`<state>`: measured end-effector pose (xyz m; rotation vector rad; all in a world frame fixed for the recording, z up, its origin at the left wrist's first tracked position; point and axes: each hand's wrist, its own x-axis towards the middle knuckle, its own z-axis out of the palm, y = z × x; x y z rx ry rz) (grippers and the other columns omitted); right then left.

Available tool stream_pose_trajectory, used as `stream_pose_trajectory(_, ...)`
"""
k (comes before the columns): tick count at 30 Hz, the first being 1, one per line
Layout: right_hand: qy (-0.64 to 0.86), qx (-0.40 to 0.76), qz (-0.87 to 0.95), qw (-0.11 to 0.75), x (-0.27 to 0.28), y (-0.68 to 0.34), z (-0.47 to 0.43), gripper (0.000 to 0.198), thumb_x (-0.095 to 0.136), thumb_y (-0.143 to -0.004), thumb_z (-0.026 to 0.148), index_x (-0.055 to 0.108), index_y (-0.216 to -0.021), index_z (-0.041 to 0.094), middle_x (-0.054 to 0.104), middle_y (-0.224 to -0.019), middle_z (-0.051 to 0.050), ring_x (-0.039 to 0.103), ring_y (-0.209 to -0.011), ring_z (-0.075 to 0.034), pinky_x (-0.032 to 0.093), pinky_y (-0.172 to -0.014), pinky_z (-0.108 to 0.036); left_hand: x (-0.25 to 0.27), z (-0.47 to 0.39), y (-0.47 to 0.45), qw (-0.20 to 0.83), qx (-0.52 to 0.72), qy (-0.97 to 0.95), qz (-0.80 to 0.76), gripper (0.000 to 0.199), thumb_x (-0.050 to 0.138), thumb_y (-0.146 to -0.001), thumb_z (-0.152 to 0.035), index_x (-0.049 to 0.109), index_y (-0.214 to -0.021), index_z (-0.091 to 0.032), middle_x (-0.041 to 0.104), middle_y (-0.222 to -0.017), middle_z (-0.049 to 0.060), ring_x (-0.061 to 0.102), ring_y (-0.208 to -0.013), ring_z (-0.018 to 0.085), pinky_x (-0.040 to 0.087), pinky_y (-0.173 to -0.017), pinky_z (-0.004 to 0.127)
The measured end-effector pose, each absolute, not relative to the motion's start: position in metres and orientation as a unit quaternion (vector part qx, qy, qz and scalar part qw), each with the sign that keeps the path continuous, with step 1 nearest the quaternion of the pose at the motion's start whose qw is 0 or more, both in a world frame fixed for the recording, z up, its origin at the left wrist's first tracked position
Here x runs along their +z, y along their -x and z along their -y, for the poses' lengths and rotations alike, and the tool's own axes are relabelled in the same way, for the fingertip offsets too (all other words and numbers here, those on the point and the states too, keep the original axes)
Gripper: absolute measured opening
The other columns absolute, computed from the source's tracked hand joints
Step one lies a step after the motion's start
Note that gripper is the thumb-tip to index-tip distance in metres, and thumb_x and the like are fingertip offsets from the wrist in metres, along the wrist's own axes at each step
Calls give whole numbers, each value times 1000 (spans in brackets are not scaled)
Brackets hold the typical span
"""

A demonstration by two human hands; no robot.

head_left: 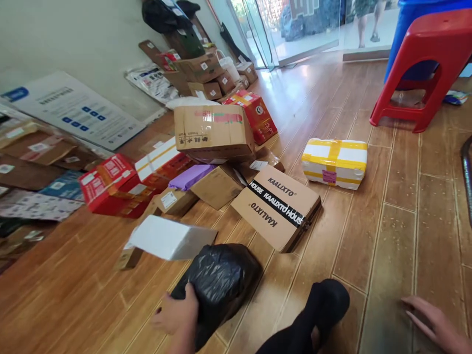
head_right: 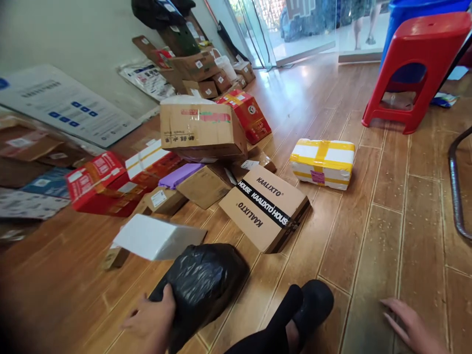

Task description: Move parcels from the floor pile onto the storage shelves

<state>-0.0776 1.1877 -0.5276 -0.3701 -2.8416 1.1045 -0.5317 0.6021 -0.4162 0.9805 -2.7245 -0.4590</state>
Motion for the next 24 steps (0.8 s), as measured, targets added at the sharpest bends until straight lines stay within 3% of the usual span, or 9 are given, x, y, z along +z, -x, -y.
stream_pose_trajectory(3,101,358,928,30,-511,87,-1183,44,58,-102,59,87,-111,28,84,-108,-8,83,-97,-26,66,-91,-29,-415,-649,534,75,-120,-249,958,82,37,-93,-71,55,-156,-20,41,-169,23,36,-156,49,31,-123,74)
stream_pose_trajectory(6,114,346,929,56,-503,82,-1192,47,57,-101,62,87,-108,26,85,-106,-9,83,-95,-27,67,-89,-30,-413,-682,536,15,-74,-185,980,81,36,-96,-70,53,-158,-20,32,-174,25,24,-160,54,23,-123,78)
stream_pose_trajectory(11,154,337,920,125,-524,64,-1209,52,58,-97,70,89,-100,29,85,-97,-7,84,-85,-25,68,-79,-26,-410,-690,533,21,-38,-177,983,76,28,-102,-62,52,-160,-19,34,-173,25,26,-160,51,26,-123,75)
stream_pose_trajectory(16,165,332,918,144,-542,84,-1205,55,58,-94,76,89,-98,31,85,-99,-7,84,-86,-27,70,-79,-28,-419,-681,525,59,-44,-170,983,68,32,-103,-55,57,-155,-19,40,-169,25,32,-157,50,31,-121,75)
stream_pose_trajectory(24,9,364,927,89,-467,213,-1121,41,54,-104,53,87,-108,28,85,-103,-10,83,-95,-26,68,-87,-28,-423,-671,527,116,-61,-129,983,64,36,-103,-46,61,-150,-11,45,-165,30,41,-153,46,34,-119,74)
